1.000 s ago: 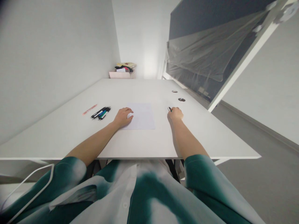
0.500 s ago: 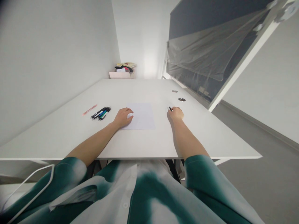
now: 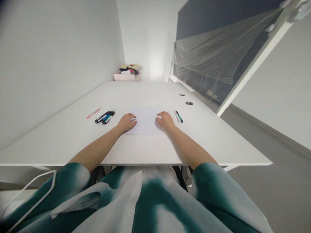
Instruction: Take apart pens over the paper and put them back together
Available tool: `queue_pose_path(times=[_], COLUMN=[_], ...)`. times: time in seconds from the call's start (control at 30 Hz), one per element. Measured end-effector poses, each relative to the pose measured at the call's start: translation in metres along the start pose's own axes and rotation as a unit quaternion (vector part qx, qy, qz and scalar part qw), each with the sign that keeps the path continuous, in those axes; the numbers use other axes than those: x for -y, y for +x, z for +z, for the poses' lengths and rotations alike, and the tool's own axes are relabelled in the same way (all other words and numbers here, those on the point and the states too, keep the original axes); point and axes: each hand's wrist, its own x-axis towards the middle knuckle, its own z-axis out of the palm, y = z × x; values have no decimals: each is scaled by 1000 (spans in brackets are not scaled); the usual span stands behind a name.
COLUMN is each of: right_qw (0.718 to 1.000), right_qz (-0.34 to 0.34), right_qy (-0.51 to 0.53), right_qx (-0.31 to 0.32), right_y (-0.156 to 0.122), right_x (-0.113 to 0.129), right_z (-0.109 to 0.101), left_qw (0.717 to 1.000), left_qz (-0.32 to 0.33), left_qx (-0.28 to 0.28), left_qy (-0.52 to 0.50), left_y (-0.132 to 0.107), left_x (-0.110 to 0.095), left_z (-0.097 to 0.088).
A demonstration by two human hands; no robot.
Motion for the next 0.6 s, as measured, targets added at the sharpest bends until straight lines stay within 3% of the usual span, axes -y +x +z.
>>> queue_pose_path(times=[0.17, 0.6], right_qw=[995, 996], right_qz=[-25, -20], right_qy=[-49, -33], right_qx=[88, 86], right_y=[-6, -5], right_x=[17, 14], right_z=[6, 5], left_qw=[999, 999], left_qz=[-21, -14], left_qx=[48, 38], left_qy=[10, 4], left_y=[1, 1], left_x=[4, 4], left_z=[4, 3])
